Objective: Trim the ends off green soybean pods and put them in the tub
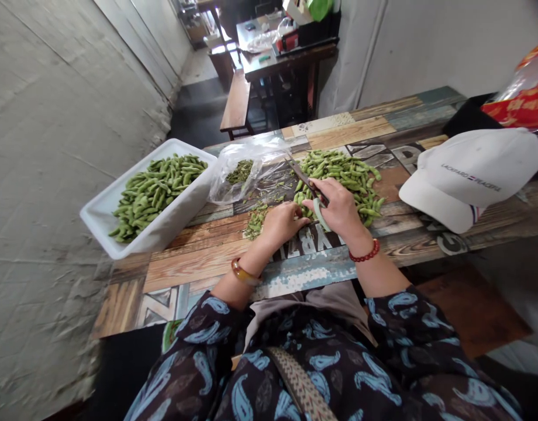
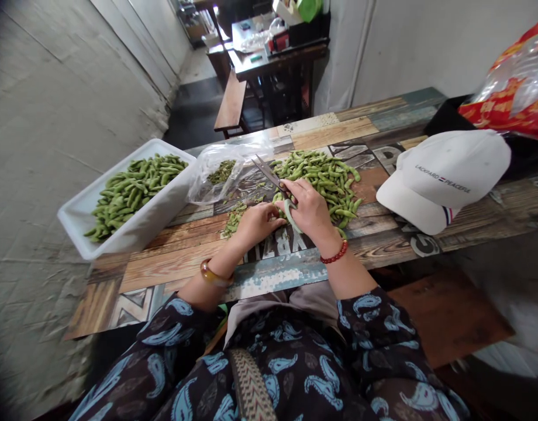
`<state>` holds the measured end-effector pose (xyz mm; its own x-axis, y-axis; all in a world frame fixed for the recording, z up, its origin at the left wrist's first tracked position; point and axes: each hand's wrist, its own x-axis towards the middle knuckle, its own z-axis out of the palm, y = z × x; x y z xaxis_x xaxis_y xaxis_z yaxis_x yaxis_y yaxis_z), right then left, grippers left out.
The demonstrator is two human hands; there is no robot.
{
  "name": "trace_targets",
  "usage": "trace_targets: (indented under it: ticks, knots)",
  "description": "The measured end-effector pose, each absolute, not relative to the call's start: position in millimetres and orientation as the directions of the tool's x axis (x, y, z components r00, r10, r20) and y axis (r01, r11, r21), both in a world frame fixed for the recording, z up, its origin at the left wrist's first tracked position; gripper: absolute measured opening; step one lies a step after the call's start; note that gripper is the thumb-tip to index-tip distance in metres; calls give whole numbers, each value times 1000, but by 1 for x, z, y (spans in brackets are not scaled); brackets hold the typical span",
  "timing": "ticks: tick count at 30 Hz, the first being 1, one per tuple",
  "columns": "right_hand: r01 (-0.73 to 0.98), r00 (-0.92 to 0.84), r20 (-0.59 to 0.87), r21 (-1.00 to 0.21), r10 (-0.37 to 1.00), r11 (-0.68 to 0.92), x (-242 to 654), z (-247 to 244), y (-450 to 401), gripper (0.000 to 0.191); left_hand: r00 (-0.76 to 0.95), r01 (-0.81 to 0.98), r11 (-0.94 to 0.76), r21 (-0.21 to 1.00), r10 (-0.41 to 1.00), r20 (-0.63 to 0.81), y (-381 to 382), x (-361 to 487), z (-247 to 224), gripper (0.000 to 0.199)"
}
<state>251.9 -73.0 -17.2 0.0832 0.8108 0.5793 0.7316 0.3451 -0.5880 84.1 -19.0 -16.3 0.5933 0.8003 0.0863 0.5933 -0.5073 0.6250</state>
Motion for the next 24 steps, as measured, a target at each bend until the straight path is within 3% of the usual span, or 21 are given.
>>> trace_targets:
  ticks: [4,8,12,18,24]
  knots:
    - [726,74,559,-599,826,339,252,-15,-74,42,590,454,-429,781,802,98,-16,74,-15,10]
    - [729,48,548,-591,835,346,250,-13,-76,43,531,209,-68,975,845,-55,-15,50,-5,22]
    - [728,-40,511,-574,859,376,247,-14,-78,45,536,2,204,979,827,-173,-18,36,1,30]
    - [706,-155,483,-556,862,439,242,-16,-79,52,488,-181,273,945,859,-154,-17,38,3,32]
    - [696,-227,442,-550,868,462,240,-16,-80,56,468,-170,186,968,880,-87,-19,39,-1,36]
